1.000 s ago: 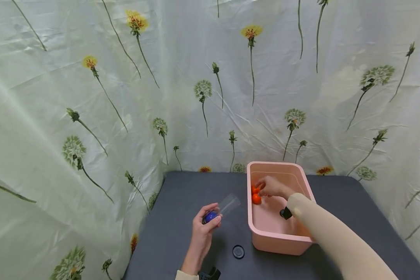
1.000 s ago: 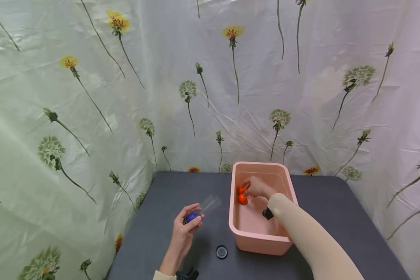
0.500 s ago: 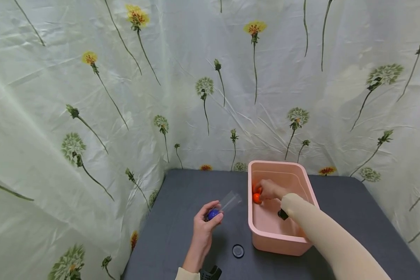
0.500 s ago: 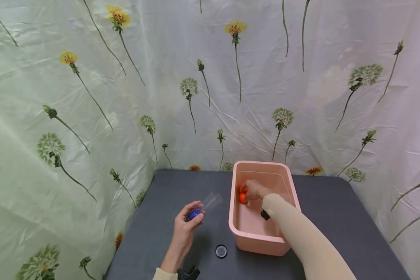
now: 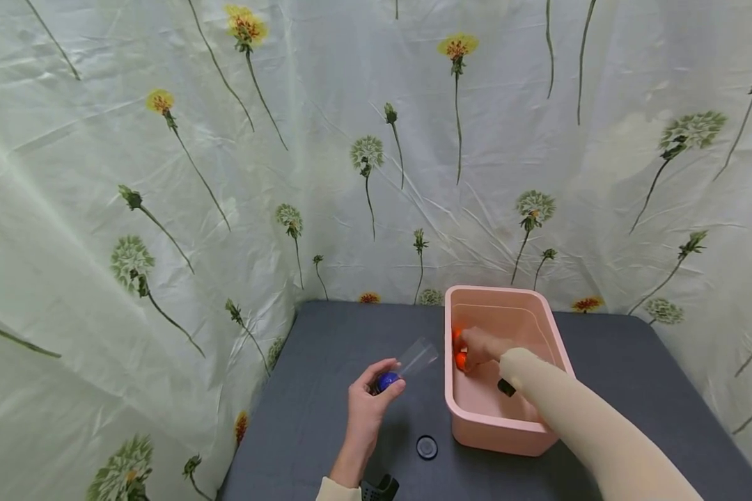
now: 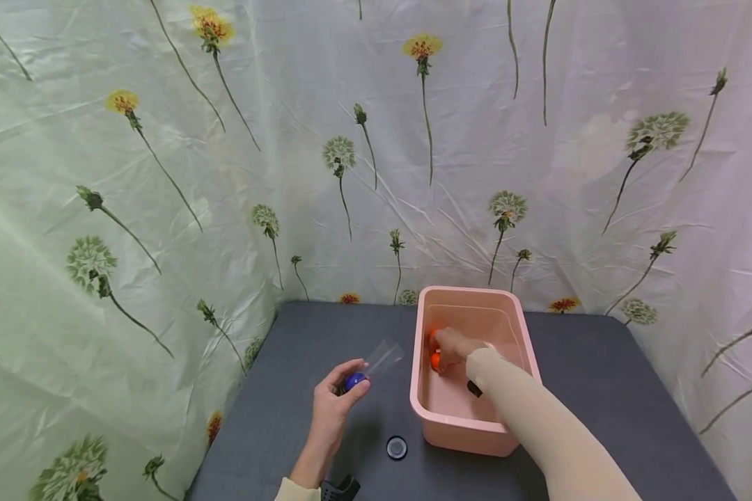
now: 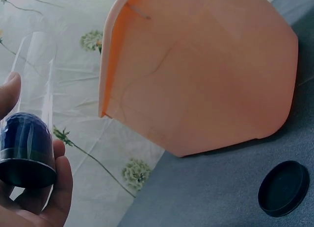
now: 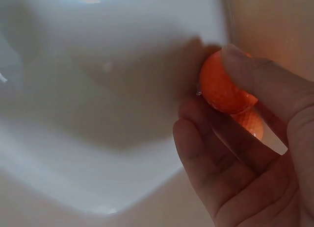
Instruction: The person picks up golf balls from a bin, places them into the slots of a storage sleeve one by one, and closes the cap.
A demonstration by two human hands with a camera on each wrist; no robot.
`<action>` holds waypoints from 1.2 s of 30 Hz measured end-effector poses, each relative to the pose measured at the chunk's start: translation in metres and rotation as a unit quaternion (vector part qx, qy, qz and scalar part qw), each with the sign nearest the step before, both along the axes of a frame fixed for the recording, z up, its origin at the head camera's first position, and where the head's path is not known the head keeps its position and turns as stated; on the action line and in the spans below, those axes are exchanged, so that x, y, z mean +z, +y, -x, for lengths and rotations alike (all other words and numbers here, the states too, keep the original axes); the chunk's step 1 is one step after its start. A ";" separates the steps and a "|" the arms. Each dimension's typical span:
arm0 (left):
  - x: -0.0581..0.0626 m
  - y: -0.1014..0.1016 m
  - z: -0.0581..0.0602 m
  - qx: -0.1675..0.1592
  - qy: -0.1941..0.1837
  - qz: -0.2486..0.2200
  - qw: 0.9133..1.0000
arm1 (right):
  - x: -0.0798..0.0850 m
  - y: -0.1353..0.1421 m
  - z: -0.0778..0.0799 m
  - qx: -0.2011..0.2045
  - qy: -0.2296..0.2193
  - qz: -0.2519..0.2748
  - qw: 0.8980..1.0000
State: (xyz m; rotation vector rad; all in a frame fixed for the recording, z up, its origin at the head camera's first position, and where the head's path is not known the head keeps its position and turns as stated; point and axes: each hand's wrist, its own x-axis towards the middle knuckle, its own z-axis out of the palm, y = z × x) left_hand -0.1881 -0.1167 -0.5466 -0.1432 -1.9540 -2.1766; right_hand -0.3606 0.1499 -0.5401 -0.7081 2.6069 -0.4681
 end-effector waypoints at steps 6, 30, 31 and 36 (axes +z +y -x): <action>0.002 0.003 -0.001 0.007 0.018 -0.007 1.000 | 0.008 0.011 -0.005 0.028 0.004 0.021 0.999; 0.035 0.014 -0.022 0.035 0.007 0.055 0.998 | 0.082 0.041 -0.058 0.057 0.002 0.182 0.982; 0.037 0.014 -0.023 0.034 0.008 0.054 0.998 | 0.084 0.042 -0.061 0.053 0.000 0.187 0.981; 0.040 0.014 -0.026 0.034 -0.002 0.067 0.997 | 0.091 0.045 -0.074 0.033 0.000 0.207 0.978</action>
